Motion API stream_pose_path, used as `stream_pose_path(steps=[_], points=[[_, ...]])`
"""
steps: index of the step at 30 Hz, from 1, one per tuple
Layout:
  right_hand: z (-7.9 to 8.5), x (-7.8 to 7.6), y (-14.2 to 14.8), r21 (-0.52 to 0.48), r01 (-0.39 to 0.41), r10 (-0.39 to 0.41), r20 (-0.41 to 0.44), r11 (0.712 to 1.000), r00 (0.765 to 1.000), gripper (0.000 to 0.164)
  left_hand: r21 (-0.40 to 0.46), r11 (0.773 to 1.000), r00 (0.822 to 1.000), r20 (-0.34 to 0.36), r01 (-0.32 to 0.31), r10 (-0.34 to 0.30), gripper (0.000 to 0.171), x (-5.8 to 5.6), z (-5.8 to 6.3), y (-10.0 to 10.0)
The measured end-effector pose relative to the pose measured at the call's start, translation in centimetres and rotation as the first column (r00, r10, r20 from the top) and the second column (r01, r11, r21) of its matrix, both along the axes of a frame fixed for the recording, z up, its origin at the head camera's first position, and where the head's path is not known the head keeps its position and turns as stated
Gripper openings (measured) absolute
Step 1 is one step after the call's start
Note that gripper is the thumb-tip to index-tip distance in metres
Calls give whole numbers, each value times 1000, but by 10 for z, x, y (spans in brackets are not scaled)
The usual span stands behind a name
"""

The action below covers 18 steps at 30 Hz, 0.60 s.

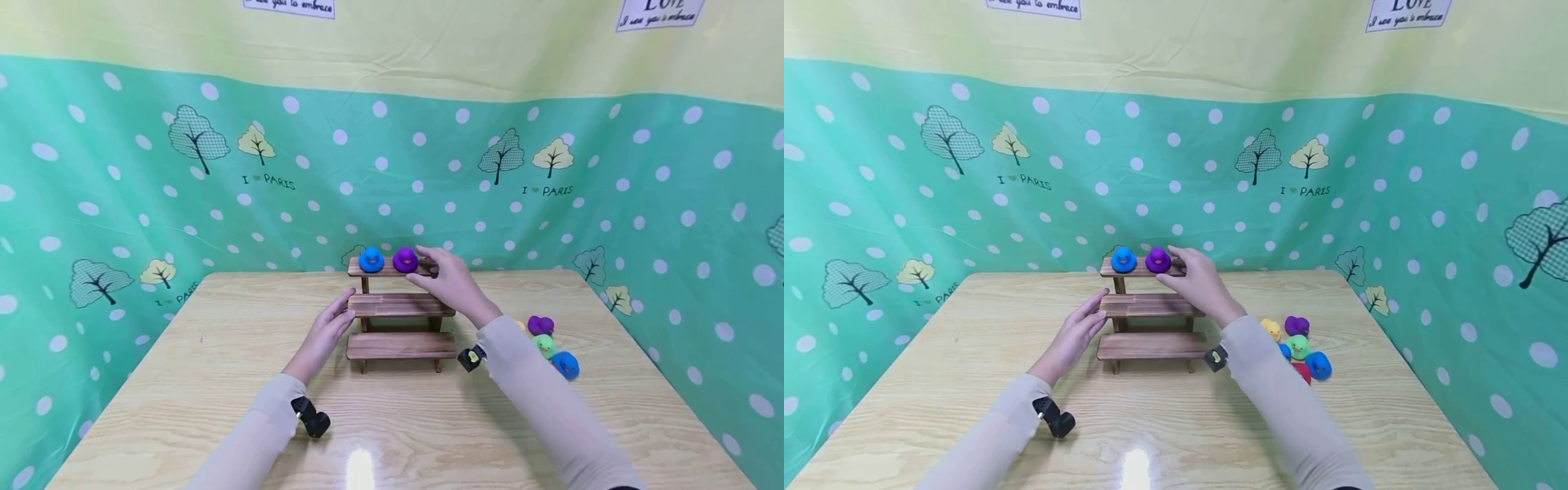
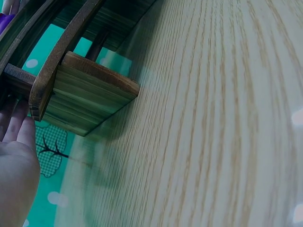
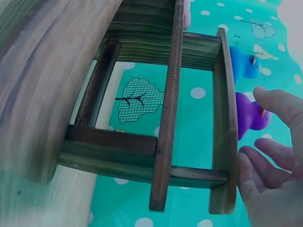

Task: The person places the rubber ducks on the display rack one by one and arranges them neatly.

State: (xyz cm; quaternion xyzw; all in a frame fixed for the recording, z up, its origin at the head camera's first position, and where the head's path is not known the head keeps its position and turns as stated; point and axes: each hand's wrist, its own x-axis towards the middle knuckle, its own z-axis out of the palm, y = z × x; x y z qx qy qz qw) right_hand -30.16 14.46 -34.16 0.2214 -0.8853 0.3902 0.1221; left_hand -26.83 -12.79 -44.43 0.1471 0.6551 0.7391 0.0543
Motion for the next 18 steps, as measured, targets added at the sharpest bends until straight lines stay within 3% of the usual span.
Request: stream_pose_path(steps=[9, 18], points=[[9, 18, 16, 82, 24, -24, 3, 996, 1000, 64, -6, 1000, 1000, -3, -2, 2, 56, 0, 1, 0], [6, 31, 35, 117, 6, -3, -26, 993, 1000, 64, -6, 1000, 1000, -7, 2, -2, 57, -1, 0, -1]])
